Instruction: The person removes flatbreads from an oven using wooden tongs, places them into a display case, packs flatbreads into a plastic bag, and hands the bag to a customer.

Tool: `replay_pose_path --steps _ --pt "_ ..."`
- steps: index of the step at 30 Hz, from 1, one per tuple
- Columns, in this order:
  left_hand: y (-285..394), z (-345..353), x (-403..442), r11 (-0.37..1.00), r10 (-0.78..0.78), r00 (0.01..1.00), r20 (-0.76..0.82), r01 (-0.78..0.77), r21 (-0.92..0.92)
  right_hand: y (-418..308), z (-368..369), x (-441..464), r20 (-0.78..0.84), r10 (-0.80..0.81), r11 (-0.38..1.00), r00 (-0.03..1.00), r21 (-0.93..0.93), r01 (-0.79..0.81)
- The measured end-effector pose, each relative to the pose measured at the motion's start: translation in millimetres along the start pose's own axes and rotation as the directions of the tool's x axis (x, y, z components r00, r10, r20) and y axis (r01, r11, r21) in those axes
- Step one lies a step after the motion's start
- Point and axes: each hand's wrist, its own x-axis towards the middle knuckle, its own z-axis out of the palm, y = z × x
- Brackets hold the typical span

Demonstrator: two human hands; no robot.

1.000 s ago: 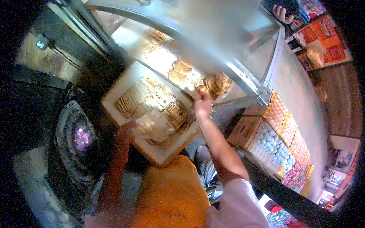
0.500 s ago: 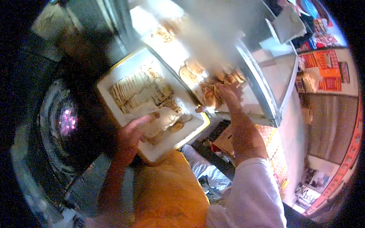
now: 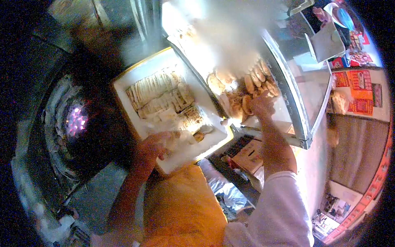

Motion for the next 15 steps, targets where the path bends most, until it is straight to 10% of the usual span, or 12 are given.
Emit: replay_pose_path --steps 3,7,12,15 --pt "-6 -7 -4 0.998 0.039 0.999 -0.021 -0.040 -0.046 0 4 -4 -0.140 -0.023 0.999 0.990 -0.043 0.017" --pt "-3 -12 -7 0.999 -0.022 0.999 -0.039 0.021 -0.041 24 5 21 0.055 -0.101 0.970 0.993 0.227 0.086" --pt "-4 -22 -6 1.000 0.017 0.998 -0.066 -0.016 0.015 25 2 28 -0.117 -0.395 0.915 0.911 -0.133 0.380" --pt "-3 -30 -3 0.995 0.073 0.993 -0.093 -0.067 0.070 42 17 61 -0.094 -0.558 0.743 0.825 0.386 0.547"
